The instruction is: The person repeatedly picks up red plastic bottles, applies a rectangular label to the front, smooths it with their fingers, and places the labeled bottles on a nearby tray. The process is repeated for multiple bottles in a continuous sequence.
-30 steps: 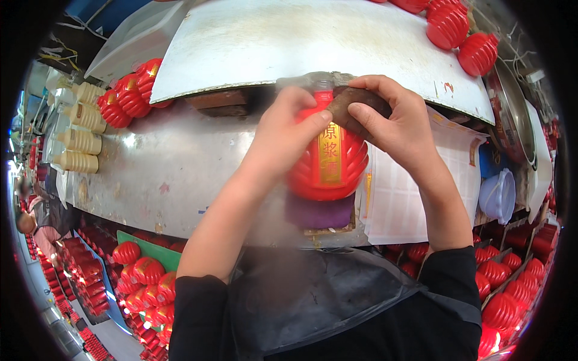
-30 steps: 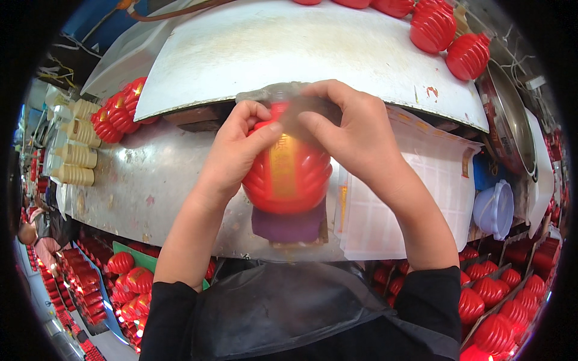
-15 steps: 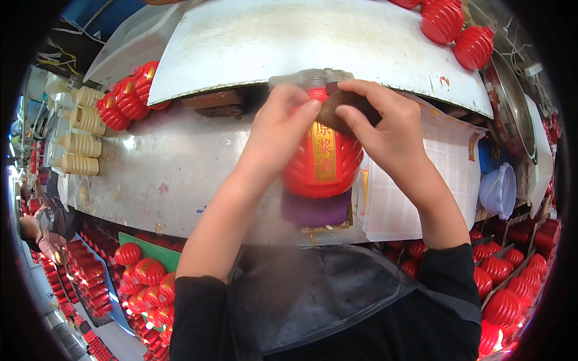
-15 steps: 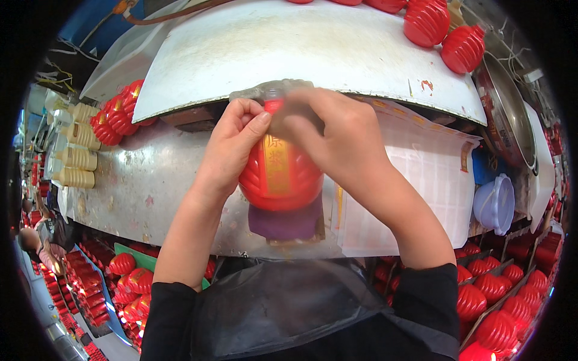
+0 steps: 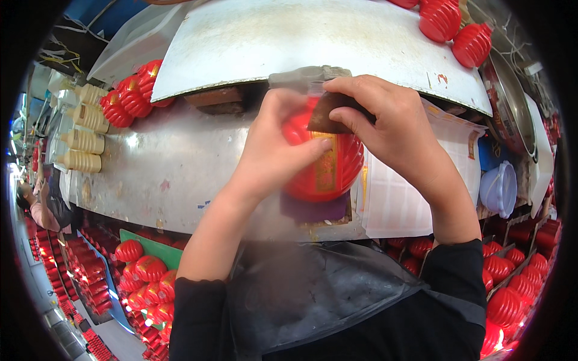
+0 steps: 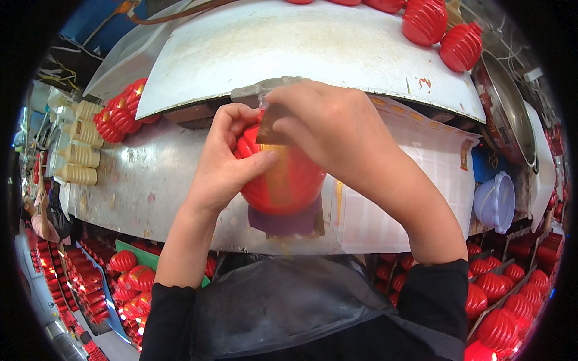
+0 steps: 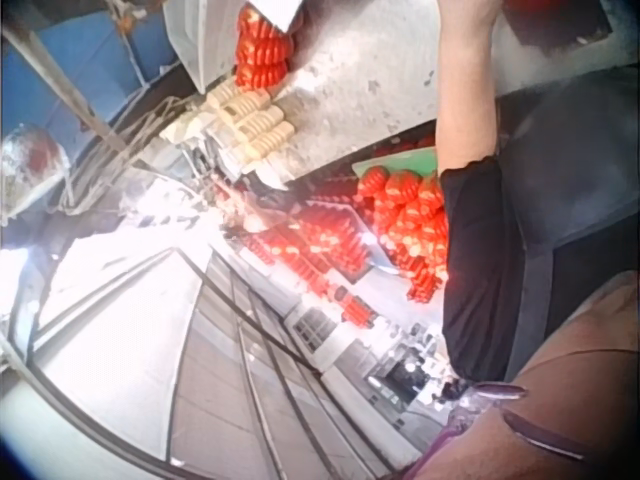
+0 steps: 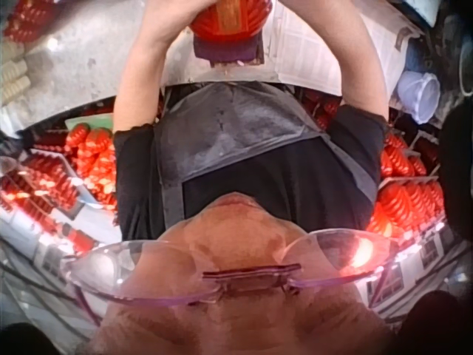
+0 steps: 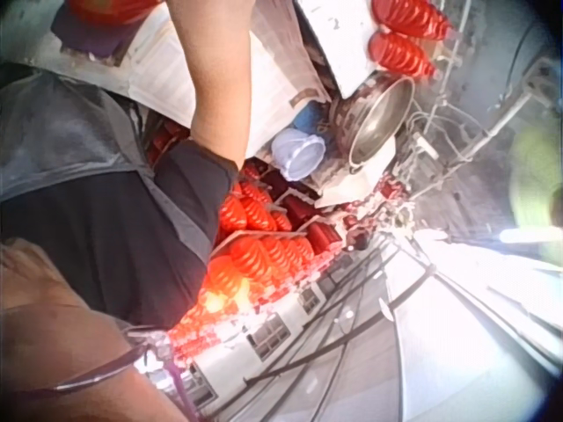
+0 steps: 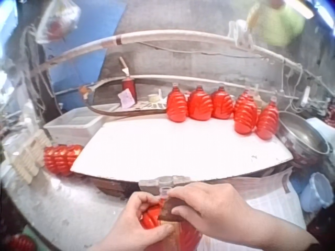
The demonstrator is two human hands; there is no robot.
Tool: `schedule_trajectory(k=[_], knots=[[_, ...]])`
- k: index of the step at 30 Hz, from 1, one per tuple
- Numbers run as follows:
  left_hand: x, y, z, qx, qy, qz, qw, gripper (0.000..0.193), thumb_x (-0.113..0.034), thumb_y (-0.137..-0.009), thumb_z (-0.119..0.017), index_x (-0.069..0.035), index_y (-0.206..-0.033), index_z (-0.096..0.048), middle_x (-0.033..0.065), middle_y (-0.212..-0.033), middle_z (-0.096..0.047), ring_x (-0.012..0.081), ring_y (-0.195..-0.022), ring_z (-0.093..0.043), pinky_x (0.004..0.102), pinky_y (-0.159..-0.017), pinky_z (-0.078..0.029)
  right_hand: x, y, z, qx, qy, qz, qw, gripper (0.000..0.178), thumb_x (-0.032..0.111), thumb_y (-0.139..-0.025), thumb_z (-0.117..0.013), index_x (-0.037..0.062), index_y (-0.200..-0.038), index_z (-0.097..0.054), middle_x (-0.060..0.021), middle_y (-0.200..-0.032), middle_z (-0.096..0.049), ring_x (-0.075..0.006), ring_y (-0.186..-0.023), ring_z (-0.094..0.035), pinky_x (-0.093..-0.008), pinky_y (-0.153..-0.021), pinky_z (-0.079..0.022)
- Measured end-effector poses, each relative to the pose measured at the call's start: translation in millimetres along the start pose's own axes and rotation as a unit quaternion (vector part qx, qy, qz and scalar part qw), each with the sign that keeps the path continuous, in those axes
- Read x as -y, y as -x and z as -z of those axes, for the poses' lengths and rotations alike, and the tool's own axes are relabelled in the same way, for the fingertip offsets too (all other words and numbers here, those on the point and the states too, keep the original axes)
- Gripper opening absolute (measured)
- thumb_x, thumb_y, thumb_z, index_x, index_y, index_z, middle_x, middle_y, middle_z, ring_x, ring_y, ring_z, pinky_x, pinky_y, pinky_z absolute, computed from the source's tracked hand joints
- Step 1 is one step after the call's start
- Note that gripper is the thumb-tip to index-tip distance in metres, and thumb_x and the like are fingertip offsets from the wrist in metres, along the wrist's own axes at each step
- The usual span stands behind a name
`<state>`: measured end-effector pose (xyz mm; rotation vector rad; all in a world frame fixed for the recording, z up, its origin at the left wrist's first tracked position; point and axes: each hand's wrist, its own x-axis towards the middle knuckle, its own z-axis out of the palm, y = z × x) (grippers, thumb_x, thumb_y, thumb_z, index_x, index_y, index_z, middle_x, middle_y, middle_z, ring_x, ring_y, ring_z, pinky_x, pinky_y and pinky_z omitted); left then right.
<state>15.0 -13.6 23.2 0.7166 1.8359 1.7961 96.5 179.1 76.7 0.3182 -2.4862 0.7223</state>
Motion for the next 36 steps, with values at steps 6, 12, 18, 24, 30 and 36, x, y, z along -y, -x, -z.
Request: schedule_trajectory(k=[6, 12, 18, 24, 30, 36], knots=[[-13.2, 2.3, -5.3, 0.007, -0.039, 0.009, 0.999, 0.053, -0.008, -0.078, -0.083, -0.005, -0.118, -0.049, 0.0059, -0.117, -0.060, 0.0136, -0.113, -0.059, 0.0310, -0.101, -0.049, 4.4, 8.8, 4.1, 0.010, 0.040, 0.017, 0.999, 0.036, 0.004, -0.085, -0.078, 0.0047, -0.120, -0.070, -0.0145, -0.104, -0.075, -0.0318, -0.088, -0.074, -0.0370, -0.076, -0.060], [-16.1, 1.7, -9.3, 0.005, -0.063, 0.012, 0.998, 0.038, -0.006, -0.084, -0.079, -0.007, -0.107, -0.050, 0.0016, -0.109, -0.058, 0.0086, -0.101, -0.055, 0.0261, -0.092, -0.049, 7.6, 12.8, 5.2, -0.005, 0.056, 0.037, 0.998, 0.036, 0.003, -0.083, -0.080, 0.0029, -0.118, -0.070, -0.0153, -0.103, -0.075, -0.0319, -0.088, -0.075, -0.0367, -0.075, -0.060], [-3.3, -0.7, -9.1, -0.027, -0.007, -0.001, 1.000, 0.016, -0.008, -0.101, -0.067, -0.006, -0.108, -0.053, -0.0005, -0.103, -0.058, 0.0069, -0.095, -0.054, 0.0242, -0.088, -0.048, -4.0, 32.0, 2.2, -0.115, 0.079, 0.105, 0.985, 0.032, -0.003, -0.077, -0.083, 0.0043, -0.107, -0.074, -0.0121, -0.099, -0.077, -0.0269, -0.085, -0.076, -0.0347, -0.073, -0.060], [7.1, -23.5, -4.7, -0.069, -0.041, 0.053, 0.995, 0.018, -0.020, -0.109, -0.059, -0.003, -0.112, -0.056, -0.0012, -0.100, -0.058, 0.0051, -0.092, -0.051, 0.0227, -0.085, -0.046, 24.7, 68.2, -22.9, -0.042, 0.017, 0.218, 0.975, 0.016, 0.004, -0.077, -0.079, 0.0070, -0.092, -0.074, -0.0098, -0.100, -0.076, -0.0260, -0.094, -0.076, -0.0374, -0.078, -0.062], [13.1, -16.8, -0.7, -0.053, -0.175, -0.016, 0.983, 0.030, -0.028, -0.105, -0.059, -0.002, -0.121, -0.060, 0.0120, -0.114, -0.065, 0.0239, -0.105, -0.061, 0.0371, -0.093, -0.052, 23.5, 77.6, -14.6, -0.058, -0.070, 0.032, 0.995, 0.009, 0.007, -0.084, -0.078, 0.0079, -0.092, -0.076, -0.0119, -0.104, -0.077, -0.0279, -0.095, -0.077, -0.0362, -0.081, -0.063], [35.6, 19.8, -2.6, -0.118, -0.246, -0.166, 0.948, 0.046, -0.029, -0.103, -0.058, 0.000, -0.139, -0.055, 0.0225, -0.140, -0.057, 0.0381, -0.132, -0.054, 0.0455, -0.111, -0.043, 37.8, 90.3, -22.1, 0.025, -0.005, 0.211, 0.977, 0.022, 0.006, -0.074, -0.075, 0.0042, -0.096, -0.073, -0.0107, -0.102, -0.076, -0.0250, -0.092, -0.075, -0.0376, -0.081, -0.062]])
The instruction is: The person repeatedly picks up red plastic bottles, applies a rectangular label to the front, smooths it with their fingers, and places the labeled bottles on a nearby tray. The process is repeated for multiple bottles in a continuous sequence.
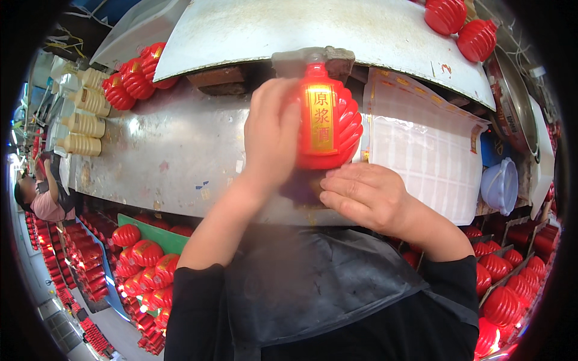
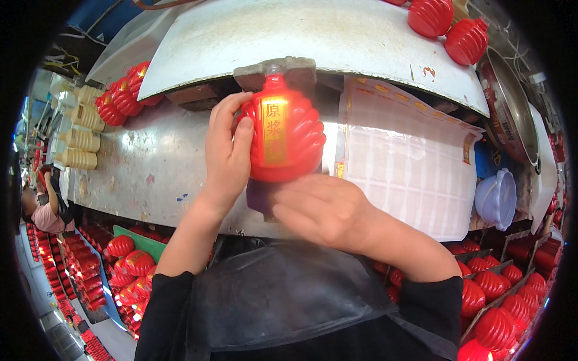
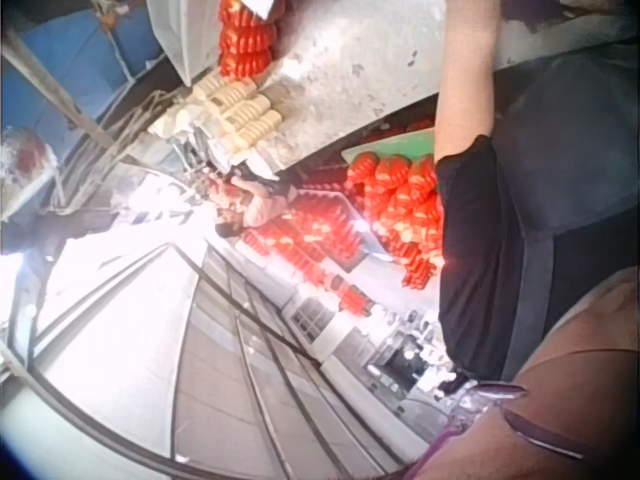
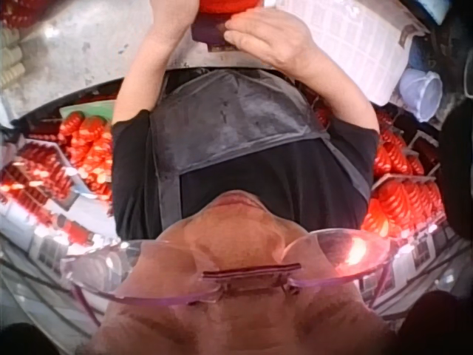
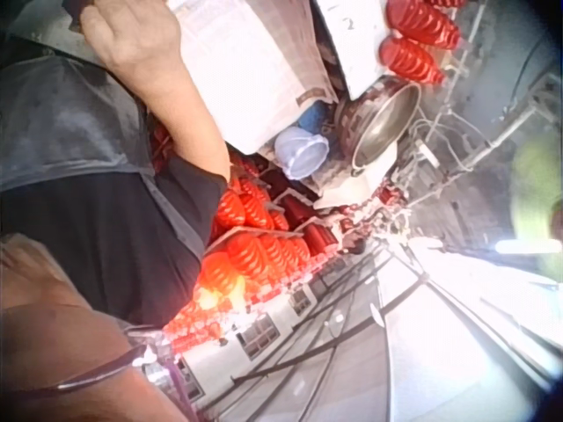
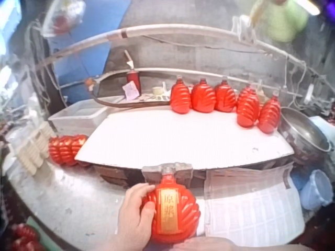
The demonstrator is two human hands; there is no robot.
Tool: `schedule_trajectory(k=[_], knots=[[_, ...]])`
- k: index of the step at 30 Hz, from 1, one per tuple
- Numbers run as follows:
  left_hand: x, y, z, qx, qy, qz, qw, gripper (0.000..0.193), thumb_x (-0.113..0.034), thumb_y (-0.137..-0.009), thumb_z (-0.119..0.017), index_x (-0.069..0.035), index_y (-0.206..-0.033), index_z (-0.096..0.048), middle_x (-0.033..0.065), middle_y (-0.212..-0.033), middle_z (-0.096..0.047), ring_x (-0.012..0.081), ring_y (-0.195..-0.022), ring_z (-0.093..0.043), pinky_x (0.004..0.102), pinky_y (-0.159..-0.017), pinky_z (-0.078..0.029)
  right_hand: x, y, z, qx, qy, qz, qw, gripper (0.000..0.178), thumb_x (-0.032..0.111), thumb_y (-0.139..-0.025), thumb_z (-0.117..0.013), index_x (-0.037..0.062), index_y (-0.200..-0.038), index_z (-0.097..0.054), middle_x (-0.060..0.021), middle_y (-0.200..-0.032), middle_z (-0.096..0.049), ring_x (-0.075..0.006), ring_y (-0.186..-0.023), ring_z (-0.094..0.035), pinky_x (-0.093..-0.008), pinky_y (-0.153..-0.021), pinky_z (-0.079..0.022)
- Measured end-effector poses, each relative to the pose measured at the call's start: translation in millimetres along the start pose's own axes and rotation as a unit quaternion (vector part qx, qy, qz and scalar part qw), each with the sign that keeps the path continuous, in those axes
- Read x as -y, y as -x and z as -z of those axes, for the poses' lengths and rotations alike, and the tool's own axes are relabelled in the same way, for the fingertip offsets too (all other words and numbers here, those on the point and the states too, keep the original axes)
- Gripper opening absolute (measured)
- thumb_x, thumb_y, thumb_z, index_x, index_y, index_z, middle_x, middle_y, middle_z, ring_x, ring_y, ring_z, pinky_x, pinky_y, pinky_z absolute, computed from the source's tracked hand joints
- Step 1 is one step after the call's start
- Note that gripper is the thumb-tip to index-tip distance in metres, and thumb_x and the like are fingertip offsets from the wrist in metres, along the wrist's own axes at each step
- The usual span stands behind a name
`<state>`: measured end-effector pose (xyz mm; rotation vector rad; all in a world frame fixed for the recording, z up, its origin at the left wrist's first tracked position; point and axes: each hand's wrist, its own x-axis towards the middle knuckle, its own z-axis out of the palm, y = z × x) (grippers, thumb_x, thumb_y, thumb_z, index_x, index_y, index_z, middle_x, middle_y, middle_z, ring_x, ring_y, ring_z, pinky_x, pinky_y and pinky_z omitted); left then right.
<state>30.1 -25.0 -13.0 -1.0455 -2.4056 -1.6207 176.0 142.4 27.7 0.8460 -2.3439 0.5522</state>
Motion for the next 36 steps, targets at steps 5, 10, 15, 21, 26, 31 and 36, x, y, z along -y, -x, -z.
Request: schedule_trajectory(k=[5, 10, 15, 21, 26, 31, 36], knots=[[-0.5, 35.1, -12.5, -0.037, -0.041, -0.055, 0.997, 0.067, -0.036, -0.100, -0.062, 0.005, -0.148, -0.041, 0.0307, -0.153, -0.042, 0.0469, -0.141, -0.044, 0.0515, -0.118, -0.035, -1.4, 3.5, 10.3, -0.084, -0.225, -0.437, 0.867, 0.016, 0.001, -0.098, -0.063, -0.0007, -0.112, -0.070, -0.0053, -0.090, -0.068, -0.0151, -0.082, -0.069, -0.0292, -0.075, -0.056], [3.6, 40.6, -20.1, -0.044, -0.055, -0.060, 0.996, 0.068, -0.031, -0.097, -0.065, 0.003, -0.150, -0.039, 0.0312, -0.156, -0.037, 0.0468, -0.143, -0.041, 0.0519, -0.119, -0.034, -10.2, -6.1, -0.2, -0.009, -0.157, -0.554, 0.817, 0.057, 0.026, -0.092, -0.073, 0.0012, -0.140, -0.057, -0.0088, -0.067, -0.064, -0.0206, -0.060, -0.065, -0.0331, -0.062, -0.051], [1.5, 39.8, -19.5, -0.047, -0.056, -0.048, 0.996, 0.065, -0.023, -0.095, -0.066, 0.002, -0.149, -0.041, 0.0301, -0.154, -0.040, 0.0454, -0.141, -0.044, 0.0506, -0.118, -0.036, -5.2, -12.8, -9.8, 0.020, -0.122, -0.560, 0.819, 0.082, 0.034, -0.086, -0.081, 0.0044, -0.153, -0.047, -0.0065, -0.065, -0.061, -0.0176, -0.059, -0.062, -0.0312, -0.060, -0.048], [-5.3, 35.7, -19.3, -0.049, 0.047, 0.002, 0.998, 0.071, -0.016, -0.084, -0.073, -0.001, -0.146, -0.042, 0.0261, -0.148, -0.043, 0.0421, -0.138, -0.045, 0.0483, -0.116, -0.039, -5.1, -11.2, -8.0, 0.028, -0.124, -0.567, 0.814, 0.086, 0.036, -0.084, -0.081, 0.0037, -0.155, -0.045, -0.0099, -0.067, -0.065, -0.0218, -0.060, -0.066, -0.0336, -0.062, -0.052], [2.6, 34.0, -17.4, -0.040, 0.056, -0.012, 0.998, 0.073, -0.012, -0.080, -0.072, -0.001, -0.146, -0.042, 0.0240, -0.149, -0.042, 0.0395, -0.138, -0.046, 0.0464, -0.116, -0.040, -4.1, -9.5, -12.7, -0.015, -0.134, -0.546, 0.827, 0.081, 0.024, -0.088, -0.082, 0.0087, -0.158, -0.045, 0.0019, -0.060, -0.054, -0.0061, -0.057, -0.050, -0.0246, -0.058, -0.042], [4.8, 35.5, -19.6, -0.033, 0.253, 0.070, 0.964, 0.077, -0.011, -0.078, -0.073, -0.002, -0.147, -0.039, 0.0229, -0.149, -0.042, 0.0381, -0.138, -0.046, 0.0458, -0.117, -0.040, -3.2, -8.9, -14.1, -0.016, -0.135, -0.548, 0.825, 0.081, 0.023, -0.088, -0.082, 0.0085, -0.158, -0.045, 0.0023, -0.060, -0.053, -0.0057, -0.057, -0.049, -0.0243, -0.058, -0.042], [1.4, 37.2, -22.2, -0.027, 0.175, 0.068, 0.982, 0.082, -0.006, -0.076, -0.072, -0.001, -0.150, -0.036, 0.0223, -0.150, -0.041, 0.0362, -0.139, -0.046, 0.0444, -0.117, -0.040, -2.8, -9.7, -14.1, -0.018, -0.140, -0.554, 0.821, 0.080, 0.023, -0.089, -0.081, 0.0085, -0.158, -0.044, 0.0024, -0.061, -0.054, -0.0056, -0.057, -0.048, -0.0241, -0.058, -0.041]])
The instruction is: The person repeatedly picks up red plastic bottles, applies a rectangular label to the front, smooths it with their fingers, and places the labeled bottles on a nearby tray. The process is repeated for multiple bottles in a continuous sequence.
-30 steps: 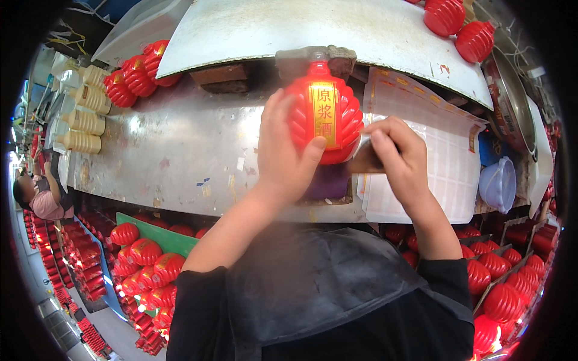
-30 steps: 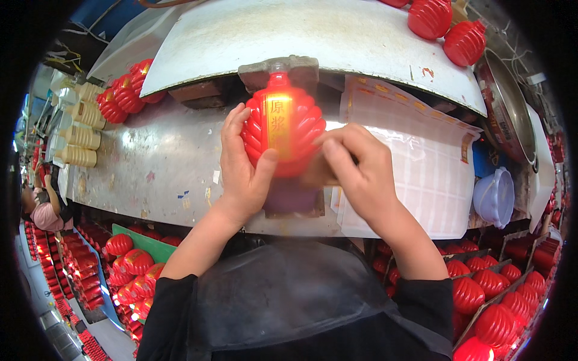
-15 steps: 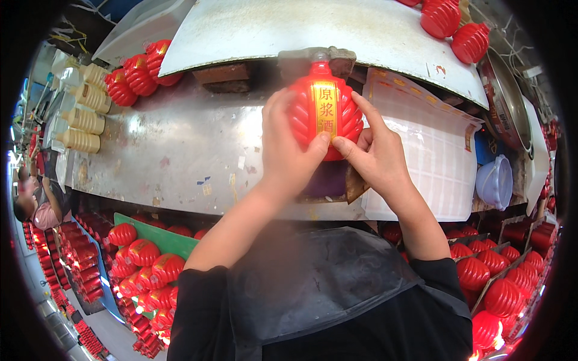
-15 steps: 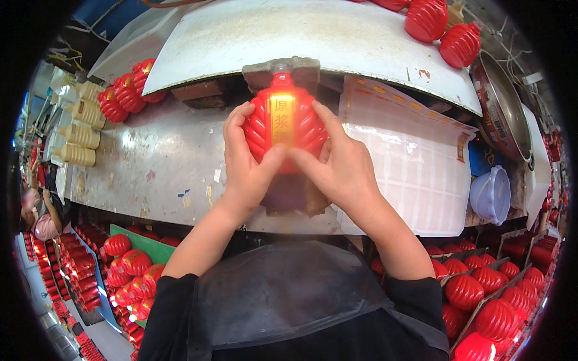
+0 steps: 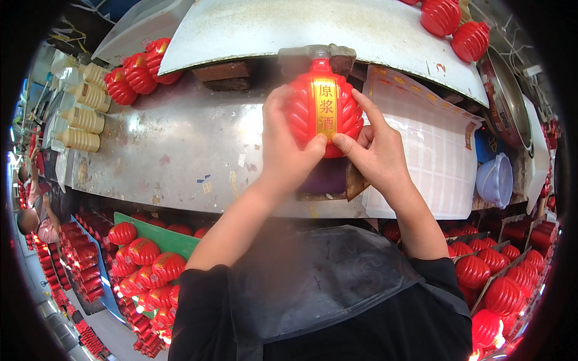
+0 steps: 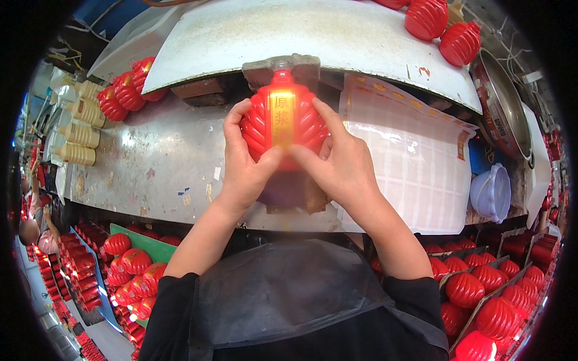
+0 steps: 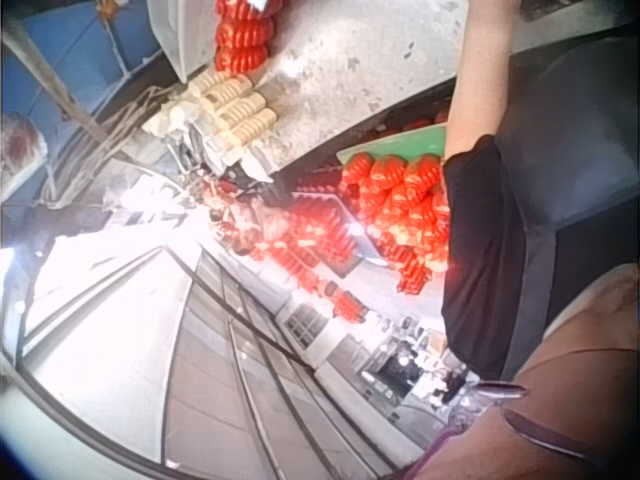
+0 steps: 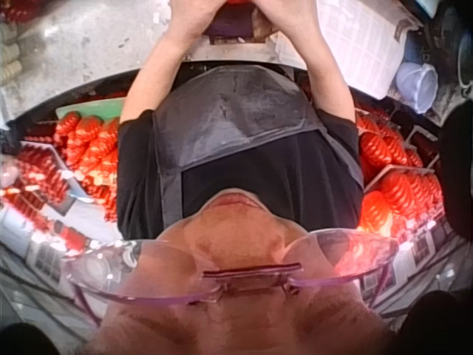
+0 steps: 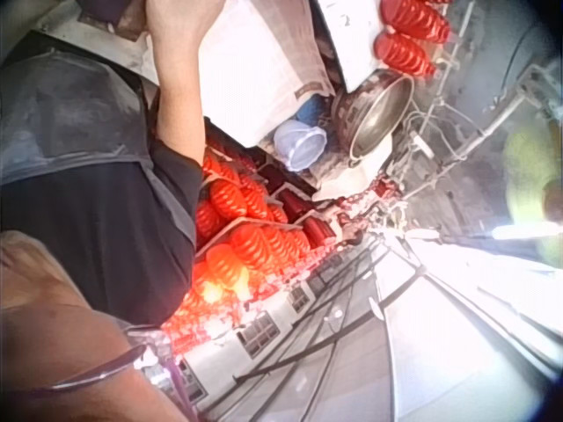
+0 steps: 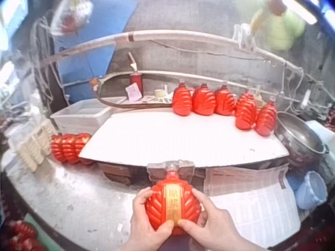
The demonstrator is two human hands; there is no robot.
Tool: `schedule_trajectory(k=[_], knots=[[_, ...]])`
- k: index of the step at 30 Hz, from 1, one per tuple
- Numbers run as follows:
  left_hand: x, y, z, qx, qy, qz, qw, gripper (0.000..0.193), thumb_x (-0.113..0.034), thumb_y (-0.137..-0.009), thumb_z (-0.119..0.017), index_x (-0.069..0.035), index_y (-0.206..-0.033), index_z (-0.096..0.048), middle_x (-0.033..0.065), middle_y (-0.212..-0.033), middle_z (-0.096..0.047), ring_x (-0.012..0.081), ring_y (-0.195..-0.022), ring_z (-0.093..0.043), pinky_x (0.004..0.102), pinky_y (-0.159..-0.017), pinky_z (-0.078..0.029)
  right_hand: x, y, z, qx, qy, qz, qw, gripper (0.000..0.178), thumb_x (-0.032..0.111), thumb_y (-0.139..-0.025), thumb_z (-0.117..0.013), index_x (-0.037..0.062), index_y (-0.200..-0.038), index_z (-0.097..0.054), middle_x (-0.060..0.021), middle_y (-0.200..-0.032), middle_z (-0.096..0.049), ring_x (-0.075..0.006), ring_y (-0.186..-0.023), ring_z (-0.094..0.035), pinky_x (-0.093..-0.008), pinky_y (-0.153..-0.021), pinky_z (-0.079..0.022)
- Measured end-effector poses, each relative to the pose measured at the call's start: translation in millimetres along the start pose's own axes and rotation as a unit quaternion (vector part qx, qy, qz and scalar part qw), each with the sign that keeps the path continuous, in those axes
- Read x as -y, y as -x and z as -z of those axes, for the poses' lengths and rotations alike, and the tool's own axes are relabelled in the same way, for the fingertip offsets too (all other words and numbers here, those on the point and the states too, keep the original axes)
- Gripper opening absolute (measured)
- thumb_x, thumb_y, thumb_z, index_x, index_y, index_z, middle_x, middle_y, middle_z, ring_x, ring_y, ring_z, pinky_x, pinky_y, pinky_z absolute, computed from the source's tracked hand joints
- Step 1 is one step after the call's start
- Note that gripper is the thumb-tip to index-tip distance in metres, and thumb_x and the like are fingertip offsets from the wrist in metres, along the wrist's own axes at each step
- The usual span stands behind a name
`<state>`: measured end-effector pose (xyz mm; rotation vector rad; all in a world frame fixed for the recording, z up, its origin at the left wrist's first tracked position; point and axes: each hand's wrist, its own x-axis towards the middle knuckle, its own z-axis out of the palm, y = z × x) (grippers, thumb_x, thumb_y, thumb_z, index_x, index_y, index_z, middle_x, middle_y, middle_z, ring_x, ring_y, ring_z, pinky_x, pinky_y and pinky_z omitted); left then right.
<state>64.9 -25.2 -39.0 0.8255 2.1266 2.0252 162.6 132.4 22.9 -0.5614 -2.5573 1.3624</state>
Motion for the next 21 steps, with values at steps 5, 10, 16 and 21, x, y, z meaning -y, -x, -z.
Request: schedule_trajectory(k=[5, 10, 16, 21], knots=[[4.9, 0.3, 8.7, 0.016, 0.015, -0.018, 1.000, 0.083, -0.008, -0.076, -0.072, -0.003, -0.151, -0.036, 0.0238, -0.157, -0.034, 0.0375, -0.146, -0.039, 0.0460, -0.120, -0.037, -3.6, -2.0, 9.1, 0.051, -0.108, -0.058, 0.991, 0.080, 0.019, -0.091, -0.078, 0.0081, -0.161, -0.040, 0.0038, -0.066, -0.056, -0.0052, -0.062, -0.052, -0.0228, -0.062, -0.042], [2.1, 5.7, 15.5, 0.030, -0.053, -0.057, 0.997, 0.083, -0.012, -0.075, -0.074, -0.006, -0.151, -0.040, 0.0249, -0.161, -0.027, 0.0397, -0.148, -0.036, 0.0470, -0.119, -0.038, -9.0, 2.1, 11.6, 0.069, -0.169, -0.080, 0.980, 0.084, 0.013, -0.090, -0.074, 0.0068, -0.164, -0.034, 0.0030, -0.073, -0.057, -0.0040, -0.068, -0.053, -0.0219, -0.064, -0.041], [-4.4, 5.8, 11.0, 0.050, -0.136, -0.095, 0.985, 0.082, -0.017, -0.076, -0.079, -0.009, -0.150, -0.044, 0.0253, -0.162, -0.025, 0.0390, -0.141, -0.041, 0.0441, -0.107, -0.048, -7.4, -0.2, 9.1, 0.062, -0.177, -0.105, 0.977, 0.087, 0.014, -0.088, -0.076, 0.0049, -0.163, -0.034, 0.0050, -0.069, -0.055, -0.0032, -0.063, -0.050, -0.0216, -0.061, -0.038], [-4.6, 5.4, 10.1, 0.046, -0.162, -0.111, 0.979, 0.082, -0.016, -0.077, -0.080, -0.009, -0.150, -0.044, 0.0251, -0.162, -0.025, 0.0387, -0.140, -0.041, 0.0430, -0.104, -0.049, -6.6, -3.6, 9.6, 0.068, -0.203, -0.115, 0.970, 0.090, 0.015, -0.087, -0.079, 0.0037, -0.163, -0.033, 0.0052, -0.068, -0.055, -0.0027, -0.061, -0.049, -0.0218, -0.058, -0.036]])
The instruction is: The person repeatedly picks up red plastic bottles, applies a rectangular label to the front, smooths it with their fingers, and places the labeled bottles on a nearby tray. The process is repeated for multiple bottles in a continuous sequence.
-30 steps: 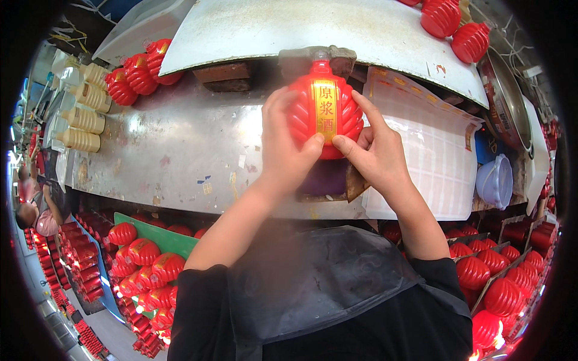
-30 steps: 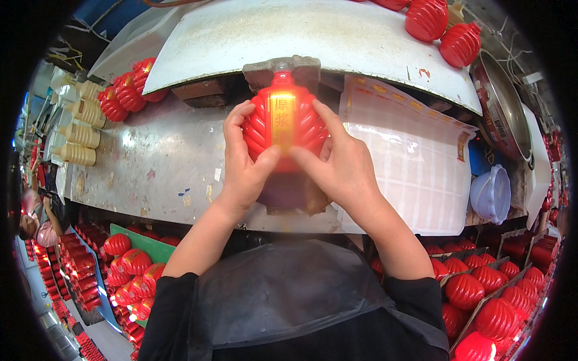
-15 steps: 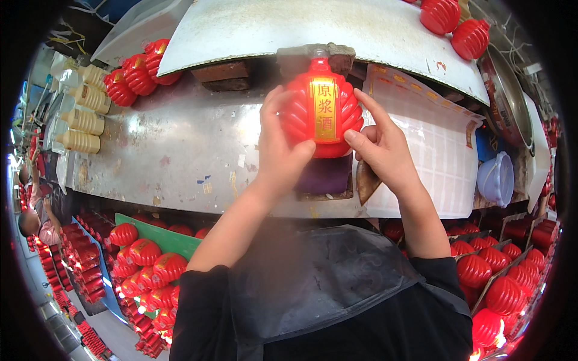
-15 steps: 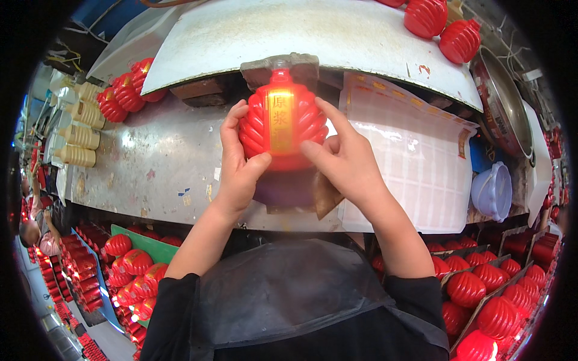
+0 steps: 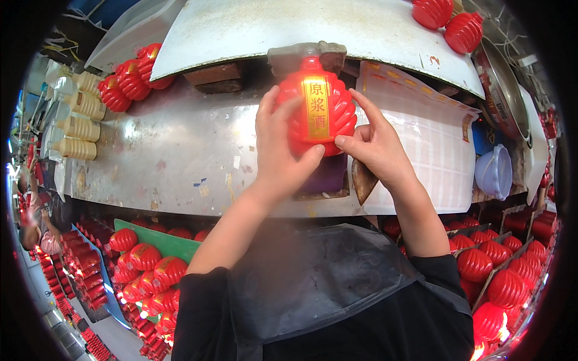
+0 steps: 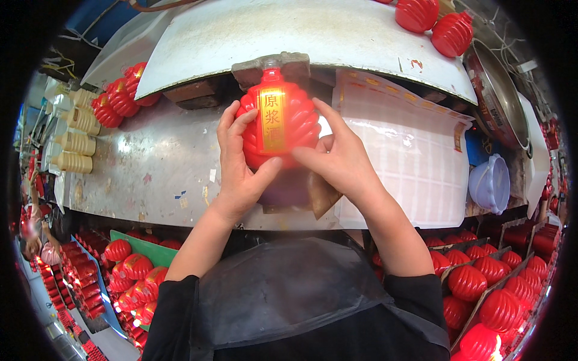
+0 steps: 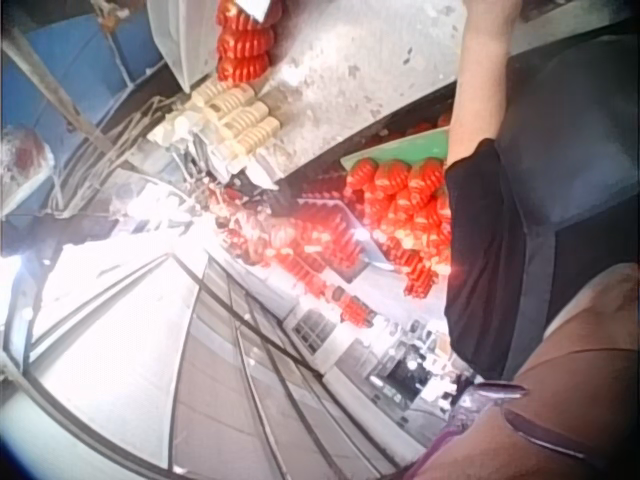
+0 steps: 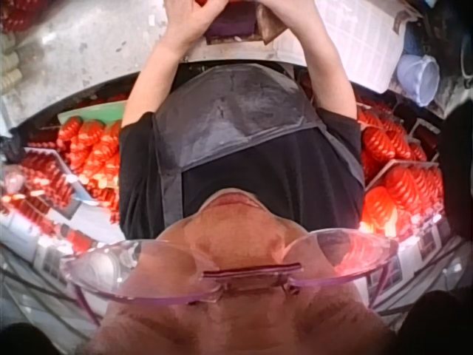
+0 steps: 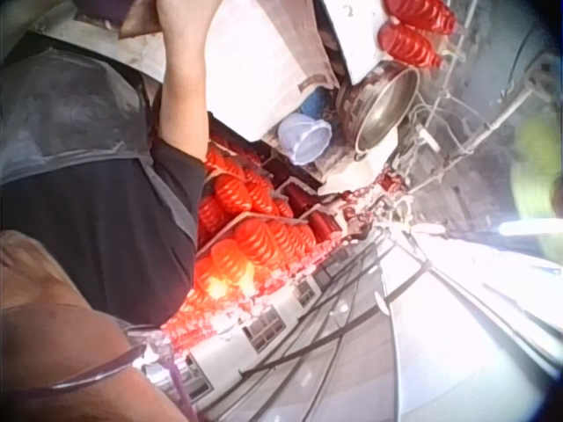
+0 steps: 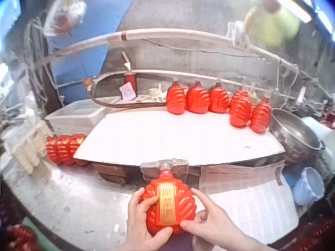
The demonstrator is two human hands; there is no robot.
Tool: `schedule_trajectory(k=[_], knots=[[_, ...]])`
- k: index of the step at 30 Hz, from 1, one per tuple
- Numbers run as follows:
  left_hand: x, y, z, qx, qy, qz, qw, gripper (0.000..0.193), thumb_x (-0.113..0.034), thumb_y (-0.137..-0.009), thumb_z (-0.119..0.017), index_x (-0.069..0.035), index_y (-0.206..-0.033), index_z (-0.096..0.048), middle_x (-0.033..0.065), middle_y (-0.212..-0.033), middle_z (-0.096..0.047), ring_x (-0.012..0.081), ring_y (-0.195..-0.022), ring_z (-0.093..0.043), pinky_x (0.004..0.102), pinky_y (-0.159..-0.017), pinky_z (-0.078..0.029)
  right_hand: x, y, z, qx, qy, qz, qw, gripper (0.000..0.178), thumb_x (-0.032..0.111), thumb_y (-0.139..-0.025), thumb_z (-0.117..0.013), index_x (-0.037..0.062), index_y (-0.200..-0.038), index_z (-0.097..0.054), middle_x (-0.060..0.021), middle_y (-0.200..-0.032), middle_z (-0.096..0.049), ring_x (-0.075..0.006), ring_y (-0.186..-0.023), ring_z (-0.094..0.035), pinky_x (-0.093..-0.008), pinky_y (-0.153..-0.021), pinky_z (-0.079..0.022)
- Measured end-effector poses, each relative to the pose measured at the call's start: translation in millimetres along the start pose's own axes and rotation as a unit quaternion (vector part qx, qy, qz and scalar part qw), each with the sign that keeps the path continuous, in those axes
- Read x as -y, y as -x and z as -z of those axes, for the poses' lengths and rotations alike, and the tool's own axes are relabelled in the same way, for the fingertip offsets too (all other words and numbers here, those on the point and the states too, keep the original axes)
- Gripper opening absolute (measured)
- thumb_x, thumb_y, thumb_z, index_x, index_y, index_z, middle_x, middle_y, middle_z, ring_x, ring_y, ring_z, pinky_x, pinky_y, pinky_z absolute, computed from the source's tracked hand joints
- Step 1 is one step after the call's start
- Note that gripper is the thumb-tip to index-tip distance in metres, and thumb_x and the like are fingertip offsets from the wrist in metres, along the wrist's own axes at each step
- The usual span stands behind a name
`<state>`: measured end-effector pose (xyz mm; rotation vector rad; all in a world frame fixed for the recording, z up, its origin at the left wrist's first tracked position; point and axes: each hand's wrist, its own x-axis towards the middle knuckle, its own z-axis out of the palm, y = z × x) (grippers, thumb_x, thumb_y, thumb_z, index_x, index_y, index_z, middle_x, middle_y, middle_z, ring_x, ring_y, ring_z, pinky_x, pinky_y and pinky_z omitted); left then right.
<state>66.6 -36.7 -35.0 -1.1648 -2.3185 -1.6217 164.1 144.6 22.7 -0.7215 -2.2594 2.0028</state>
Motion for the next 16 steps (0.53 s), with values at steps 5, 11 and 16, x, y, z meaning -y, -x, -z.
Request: schedule_trajectory(k=[5, 11, 16], knots=[[-0.1, 0.3, -0.5, -0.001, -0.013, -0.004, 1.000, 0.082, -0.015, -0.077, -0.080, -0.009, -0.151, -0.043, 0.0248, -0.162, -0.025, 0.0386, -0.140, -0.041, 0.0430, -0.104, -0.049, 3.7, 0.1, 2.1, 0.009, 0.000, -0.013, 1.000, 0.091, 0.018, -0.085, -0.081, 0.0031, -0.162, -0.035, 0.0040, -0.069, -0.057, -0.0033, -0.062, -0.052, -0.0215, -0.059, -0.038], [-1.4, 0.3, -0.6, 0.002, -0.004, 0.001, 1.000, 0.083, -0.014, -0.077, -0.080, -0.009, -0.151, -0.043, 0.0244, -0.162, -0.024, 0.0379, -0.137, -0.043, 0.0425, -0.102, -0.050, 5.0, -2.7, 2.8, 0.012, 0.010, -0.014, 1.000, 0.093, 0.017, -0.085, -0.083, 0.0038, -0.163, -0.033, 0.0049, -0.068, -0.058, -0.0022, -0.061, -0.050, -0.0208, -0.059, -0.036], [-3.0, 0.0, -1.7, -0.002, -0.007, -0.003, 1.000, 0.082, -0.014, -0.078, -0.080, -0.009, -0.151, -0.043, 0.0241, -0.163, -0.024, 0.0365, -0.139, -0.040, 0.0422, -0.103, -0.050, 6.7, -2.9, 3.5, 0.011, 0.025, -0.016, 1.000, 0.094, 0.017, -0.084, -0.084, 0.0039, -0.163, -0.033, 0.0037, -0.070, -0.060, -0.0023, -0.063, -0.052, -0.0207, -0.060, -0.038]])
